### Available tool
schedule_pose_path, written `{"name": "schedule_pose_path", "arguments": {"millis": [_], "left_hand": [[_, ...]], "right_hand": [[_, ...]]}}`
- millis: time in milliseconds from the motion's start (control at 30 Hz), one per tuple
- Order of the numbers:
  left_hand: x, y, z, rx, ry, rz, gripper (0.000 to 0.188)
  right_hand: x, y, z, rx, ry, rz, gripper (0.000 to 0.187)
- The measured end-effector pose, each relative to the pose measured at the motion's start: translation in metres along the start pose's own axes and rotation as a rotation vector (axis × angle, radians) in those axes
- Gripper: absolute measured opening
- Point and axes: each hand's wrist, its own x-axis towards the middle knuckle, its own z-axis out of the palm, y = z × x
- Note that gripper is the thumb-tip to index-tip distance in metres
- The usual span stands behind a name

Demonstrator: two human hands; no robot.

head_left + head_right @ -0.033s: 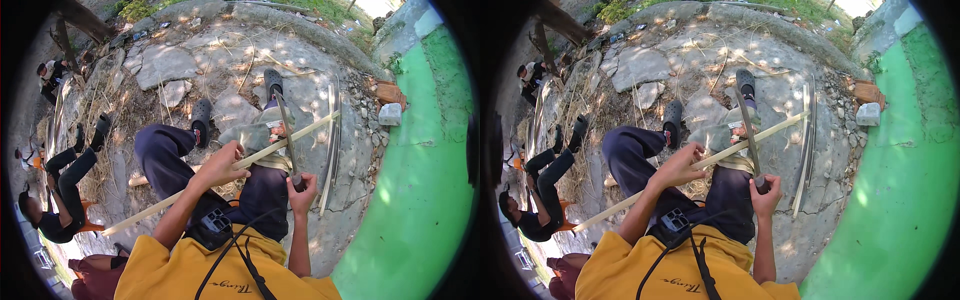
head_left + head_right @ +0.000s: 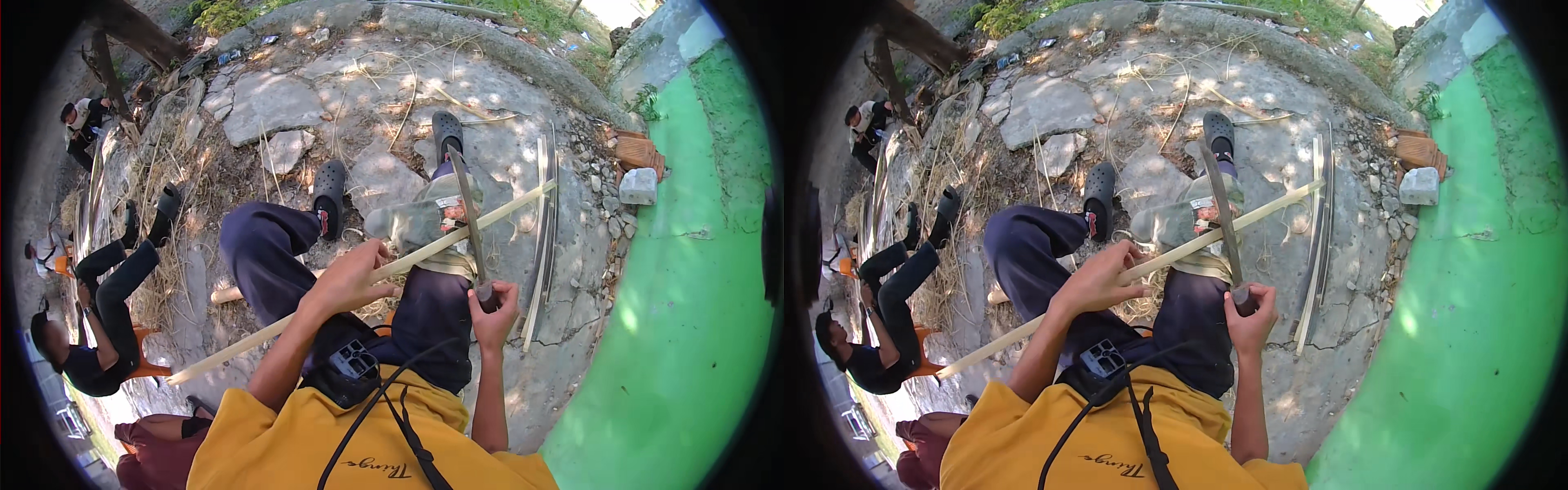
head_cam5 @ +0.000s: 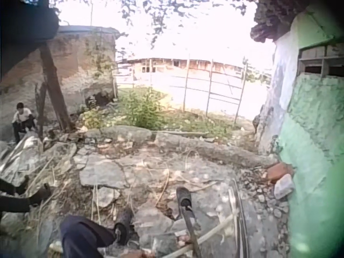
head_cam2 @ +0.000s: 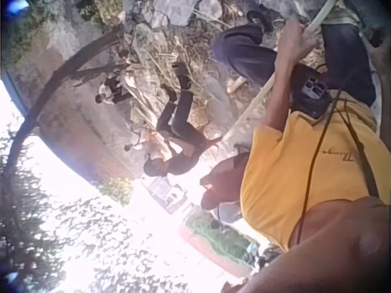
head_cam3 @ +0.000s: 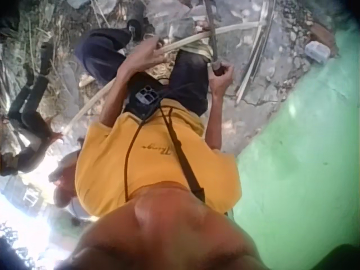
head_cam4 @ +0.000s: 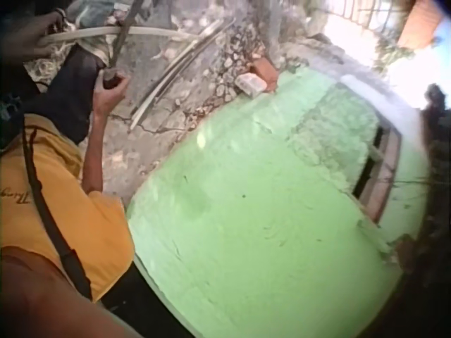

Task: The person shaves thin bamboo strips using a blade, then trims a long bamboo slat with the blade against their knee, and removes excess shavings from the slat by hand.

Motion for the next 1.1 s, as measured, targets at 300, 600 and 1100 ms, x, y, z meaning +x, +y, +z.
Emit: {"name": "schedule_pose_path", "arguments": {"millis": [300, 600, 1100], "left_hand": [[-0.097, -0.015, -0.03, 0.271, -0.002, -0.276, 0.058], [-0.092, -0.023, -0.037, -0.082, -0.258, -0.149, 0.05], [0.045, 0.018, 0.052, -0.568, -0.482, -0.086, 0.04]], "right_hand": [[0.018, -0.012, 0.001, -0.279, -0.288, -0.011, 0.049], [0.031, -0.027, -0.033, -0.351, -0.259, 0.022, 0.031], [0.028, -0.024, -0.034, -0.361, -0.248, -0.296, 0.024]]}}
